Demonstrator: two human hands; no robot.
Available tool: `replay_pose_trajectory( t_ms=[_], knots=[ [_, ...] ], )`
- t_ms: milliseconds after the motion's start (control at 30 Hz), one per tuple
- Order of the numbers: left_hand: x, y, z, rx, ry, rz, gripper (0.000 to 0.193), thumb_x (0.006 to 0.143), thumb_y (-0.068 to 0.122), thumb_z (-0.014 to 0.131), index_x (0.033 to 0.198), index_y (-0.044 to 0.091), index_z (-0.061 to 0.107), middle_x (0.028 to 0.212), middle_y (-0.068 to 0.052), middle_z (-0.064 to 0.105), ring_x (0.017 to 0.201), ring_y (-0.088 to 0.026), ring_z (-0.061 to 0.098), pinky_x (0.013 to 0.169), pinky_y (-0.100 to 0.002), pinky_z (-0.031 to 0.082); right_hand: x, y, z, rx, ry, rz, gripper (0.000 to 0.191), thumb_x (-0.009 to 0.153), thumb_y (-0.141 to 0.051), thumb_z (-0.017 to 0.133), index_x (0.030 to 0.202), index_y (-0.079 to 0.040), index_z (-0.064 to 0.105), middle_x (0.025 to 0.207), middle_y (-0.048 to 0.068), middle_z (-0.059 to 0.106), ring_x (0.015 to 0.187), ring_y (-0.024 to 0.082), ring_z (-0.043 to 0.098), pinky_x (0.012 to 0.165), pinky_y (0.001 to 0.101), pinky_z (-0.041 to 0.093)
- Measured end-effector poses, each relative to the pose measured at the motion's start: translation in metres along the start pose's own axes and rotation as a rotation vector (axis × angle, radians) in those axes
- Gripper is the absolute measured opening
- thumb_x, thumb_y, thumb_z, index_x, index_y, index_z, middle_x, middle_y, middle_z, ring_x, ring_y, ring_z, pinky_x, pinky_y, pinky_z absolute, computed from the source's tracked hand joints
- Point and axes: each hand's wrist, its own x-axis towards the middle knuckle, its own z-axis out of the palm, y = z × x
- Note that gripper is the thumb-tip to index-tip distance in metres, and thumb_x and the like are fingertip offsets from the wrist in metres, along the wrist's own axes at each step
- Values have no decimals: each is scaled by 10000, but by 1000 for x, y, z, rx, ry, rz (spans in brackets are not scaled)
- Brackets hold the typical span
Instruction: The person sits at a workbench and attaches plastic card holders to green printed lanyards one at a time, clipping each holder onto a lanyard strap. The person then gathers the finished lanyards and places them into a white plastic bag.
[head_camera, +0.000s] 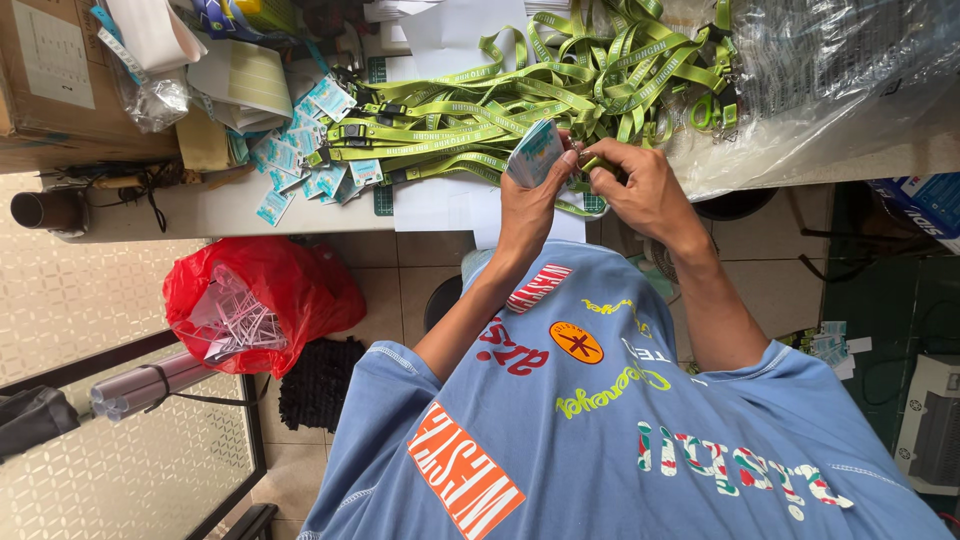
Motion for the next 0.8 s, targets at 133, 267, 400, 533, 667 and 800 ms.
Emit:
replay_pose_trajectory(
  t_ms=[133, 267, 400, 533, 667, 800],
  knots=[
    [6, -8, 0, 35, -23, 37, 356, 990, 131, 750, 1300, -5, 638, 1130, -64, 721, 1047, -120, 676, 926, -274, 563, 3, 9, -4, 57, -21, -155, 249, 970, -137, 609, 1162, 2, 685, 858, 77, 684, 703, 100, 585, 630, 289, 478],
    [10, -12, 1, -5, -30, 19, 344, 994, 119, 738, 1301, -1, 639, 1096, -52, 719, 1027, -104, 670, 908, -266, 564, 8, 18, -2, 103, -29, -71, 202, 1061, -190, 613, 1062, -4, 690, 757, 58, 650, 682, 84, 580, 619, 280, 475],
    [13, -8, 5, 33, 47, -25, 291, 1022, 127, 716, 1271, -18, 679, 1063, -53, 723, 966, -100, 660, 862, -259, 552, 13, 21, 0, 277, -21, 91, 221, 1092, -201, 571, 1025, -6, 652, 745, 39, 627, 661, 60, 564, 580, 258, 452],
    [13, 4, 10, 47, 57, -51, 273, 1000, 127, 714, 1240, 2, 679, 1010, -50, 725, 918, -100, 673, 832, -254, 554, 16, 21, -1, 211, 58, 44, 225, 1073, -221, 587, 1043, -10, 659, 747, 29, 664, 645, 55, 601, 567, 242, 476],
    [7, 14, 13, 309, 41, 145, 253, 994, 113, 739, 1211, -2, 680, 1050, -39, 701, 959, -82, 642, 851, -244, 539, 18, 20, 1, 171, 65, 18, 239, 1082, -235, 583, 1047, -11, 658, 737, 36, 662, 645, 69, 606, 576, 261, 478],
    [6, 15, 13, 321, 68, 145, 255, 988, 141, 737, 1201, 16, 676, 1035, -24, 724, 950, -83, 676, 844, -240, 565, 19, 16, 9, 183, 81, 0, 232, 1092, -231, 590, 1050, -11, 650, 746, 46, 652, 661, 100, 609, 608, 289, 488]
  ],
)
